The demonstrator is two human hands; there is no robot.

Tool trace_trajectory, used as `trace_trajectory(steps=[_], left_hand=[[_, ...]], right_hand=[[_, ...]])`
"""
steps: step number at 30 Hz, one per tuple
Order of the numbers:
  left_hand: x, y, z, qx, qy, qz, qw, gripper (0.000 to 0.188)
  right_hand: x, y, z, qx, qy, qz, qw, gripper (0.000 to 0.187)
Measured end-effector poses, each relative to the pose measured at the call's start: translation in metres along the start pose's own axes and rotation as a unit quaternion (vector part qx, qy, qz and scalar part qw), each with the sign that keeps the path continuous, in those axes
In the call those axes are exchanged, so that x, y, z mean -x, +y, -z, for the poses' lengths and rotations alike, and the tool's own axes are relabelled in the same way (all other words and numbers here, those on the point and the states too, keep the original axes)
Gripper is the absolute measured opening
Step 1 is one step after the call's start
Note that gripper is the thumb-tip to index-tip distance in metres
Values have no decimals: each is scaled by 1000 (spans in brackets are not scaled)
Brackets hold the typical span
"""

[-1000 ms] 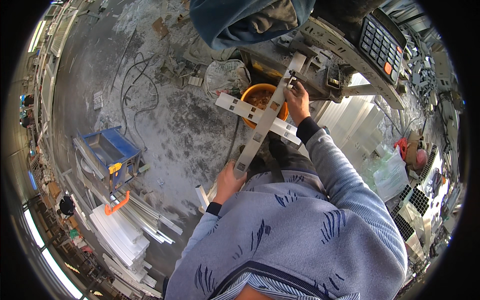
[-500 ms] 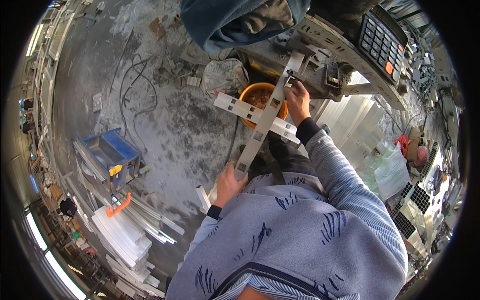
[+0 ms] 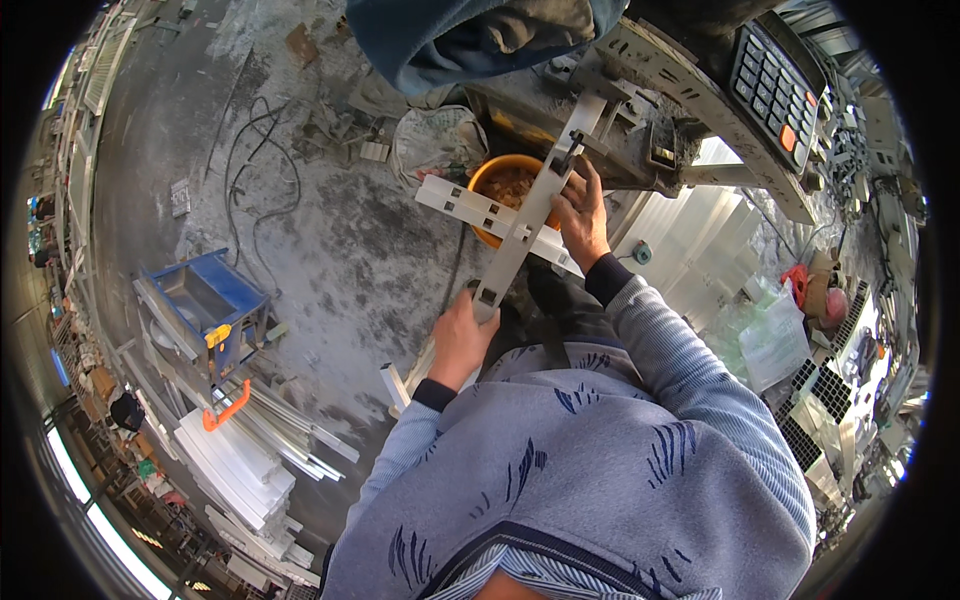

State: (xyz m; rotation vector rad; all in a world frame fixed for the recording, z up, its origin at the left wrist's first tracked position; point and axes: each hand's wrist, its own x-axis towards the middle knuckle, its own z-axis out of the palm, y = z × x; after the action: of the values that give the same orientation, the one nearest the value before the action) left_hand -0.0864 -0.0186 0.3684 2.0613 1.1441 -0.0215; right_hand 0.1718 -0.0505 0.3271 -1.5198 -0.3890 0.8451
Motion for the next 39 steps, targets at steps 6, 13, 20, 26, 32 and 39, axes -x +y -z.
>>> trace_trajectory(steps=[6,13,20,26,32,39], left_hand=[[-33,14,-11,-8,11,-24,1000,39],[-49,20,-19,-2,20,-29,999,37],[-52,17,-20,15,-2,-17,1000,38],[-52,14,-21,-3,-18,-10,1000,40],[-52,16,-19,6,-2,-32,999,42],[-51,16,-19,19,-3,-22,1000,43]], right_hand=[[16,7,13,6,-9,-36,999,75],[21,27,52,69,12,-79,994,60],[1,37,111,117,74,-34,990,48],[-35,13,164,411,184,102,887,48],[-47,0,161,544,177,39,819,56],[-46,-10,160,643,126,56,753,61]])
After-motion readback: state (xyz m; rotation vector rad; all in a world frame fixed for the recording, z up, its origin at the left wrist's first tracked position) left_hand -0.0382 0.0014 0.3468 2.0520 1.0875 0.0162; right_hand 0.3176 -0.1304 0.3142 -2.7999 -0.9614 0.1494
